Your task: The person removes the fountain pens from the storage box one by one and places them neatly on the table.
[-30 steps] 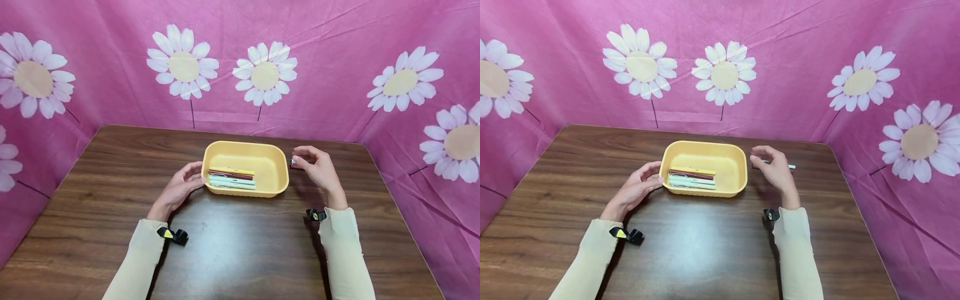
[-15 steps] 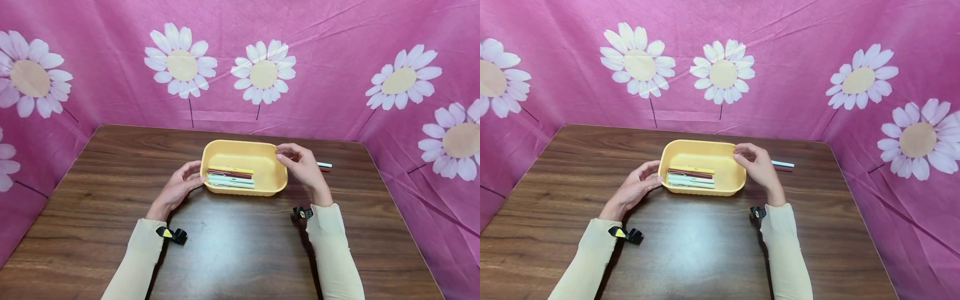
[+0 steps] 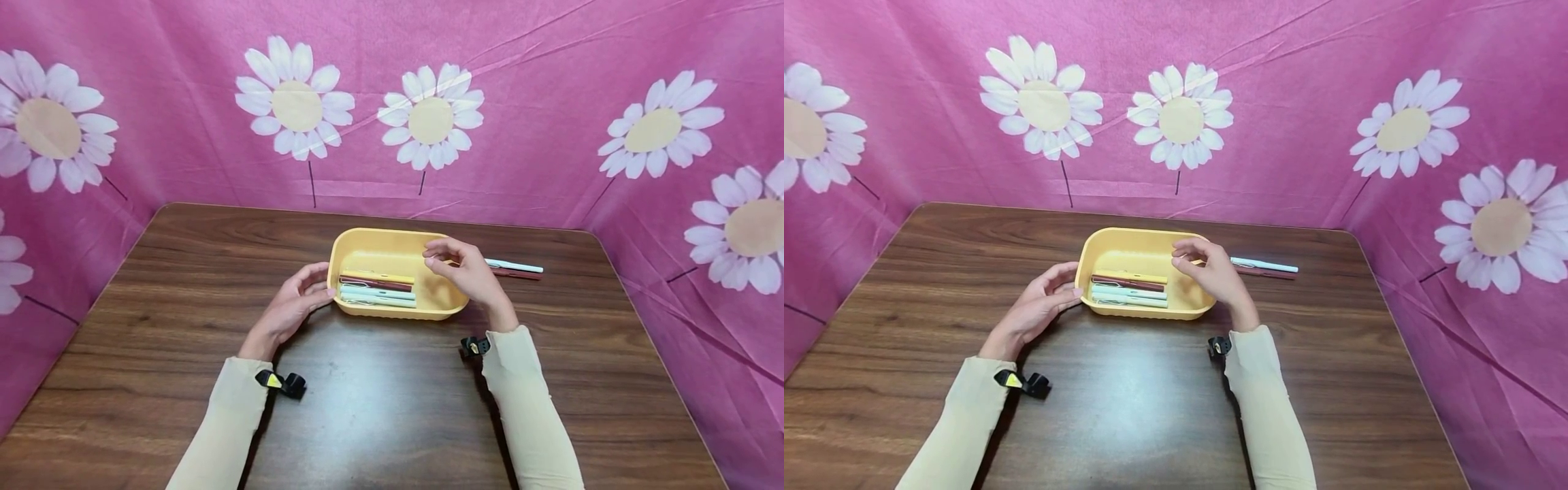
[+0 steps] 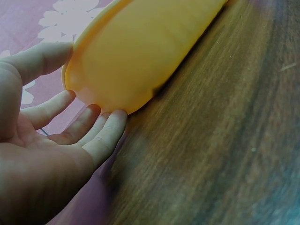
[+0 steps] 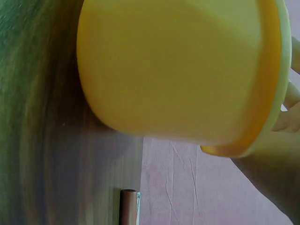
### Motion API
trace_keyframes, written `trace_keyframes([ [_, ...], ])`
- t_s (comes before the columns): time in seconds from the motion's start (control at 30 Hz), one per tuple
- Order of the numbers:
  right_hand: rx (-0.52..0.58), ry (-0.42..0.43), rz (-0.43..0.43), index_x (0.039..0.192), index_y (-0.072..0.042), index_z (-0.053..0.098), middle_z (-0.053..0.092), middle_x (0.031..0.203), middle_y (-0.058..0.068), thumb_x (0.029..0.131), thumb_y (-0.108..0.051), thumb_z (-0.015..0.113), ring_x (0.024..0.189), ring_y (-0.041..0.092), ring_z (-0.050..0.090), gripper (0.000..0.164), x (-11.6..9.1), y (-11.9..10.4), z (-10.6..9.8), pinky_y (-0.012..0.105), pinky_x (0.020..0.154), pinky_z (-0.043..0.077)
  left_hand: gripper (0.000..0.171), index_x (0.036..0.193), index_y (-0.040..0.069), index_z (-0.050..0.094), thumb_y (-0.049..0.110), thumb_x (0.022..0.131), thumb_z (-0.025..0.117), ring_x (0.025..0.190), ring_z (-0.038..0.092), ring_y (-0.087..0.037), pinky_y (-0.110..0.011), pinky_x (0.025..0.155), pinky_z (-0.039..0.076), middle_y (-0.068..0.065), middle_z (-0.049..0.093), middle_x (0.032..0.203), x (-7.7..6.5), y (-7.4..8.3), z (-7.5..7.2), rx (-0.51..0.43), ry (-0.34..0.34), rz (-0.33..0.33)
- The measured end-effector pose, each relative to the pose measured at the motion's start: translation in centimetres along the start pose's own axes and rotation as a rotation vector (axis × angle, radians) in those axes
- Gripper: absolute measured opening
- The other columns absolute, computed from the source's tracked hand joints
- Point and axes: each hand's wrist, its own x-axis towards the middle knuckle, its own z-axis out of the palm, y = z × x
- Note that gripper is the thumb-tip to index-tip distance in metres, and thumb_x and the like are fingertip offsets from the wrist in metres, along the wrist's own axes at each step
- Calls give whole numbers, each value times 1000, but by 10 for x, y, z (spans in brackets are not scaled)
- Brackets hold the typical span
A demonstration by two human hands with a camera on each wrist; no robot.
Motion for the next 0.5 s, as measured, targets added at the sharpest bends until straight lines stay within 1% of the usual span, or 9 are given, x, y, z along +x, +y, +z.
trace_keyframes([
  [0.17, -8, -18, 1, 123, 10, 63, 67, 117, 26, 95, -4, 69, 101, 27, 62, 32, 2, -1, 5, 35, 89, 50, 62, 150, -9, 31, -8, 95, 59, 125, 49, -29, -24, 97, 52, -32, 35, 148, 0, -1, 0, 3, -1, -2],
  [0.23, -9, -21, 4, 123, 11, 63, 67, 117, 25, 95, -3, 70, 100, 27, 63, 32, 3, 1, 8, 33, 87, 50, 62, 151, -9, 31, -8, 95, 59, 126, 49, -29, -25, 97, 52, -31, 35, 148, 0, -1, 0, 0, 1, -5],
  [0.4, 16, -32, 16, 121, 11, 64, 66, 117, 27, 91, -1, 73, 97, 28, 62, 33, 8, 4, 15, 29, 76, 55, 63, 151, -10, 30, -8, 95, 59, 128, 47, -33, -25, 97, 52, -32, 35, 148, 0, 0, 1, -7, 7, -2],
  [0.5, 9, -44, 18, 120, 12, 65, 65, 117, 27, 91, -2, 73, 97, 28, 62, 33, 10, 6, 20, 26, 74, 56, 63, 151, -10, 30, -8, 95, 59, 130, 46, -34, -25, 97, 52, -31, 35, 148, 0, 0, 1, -10, 7, -3],
])
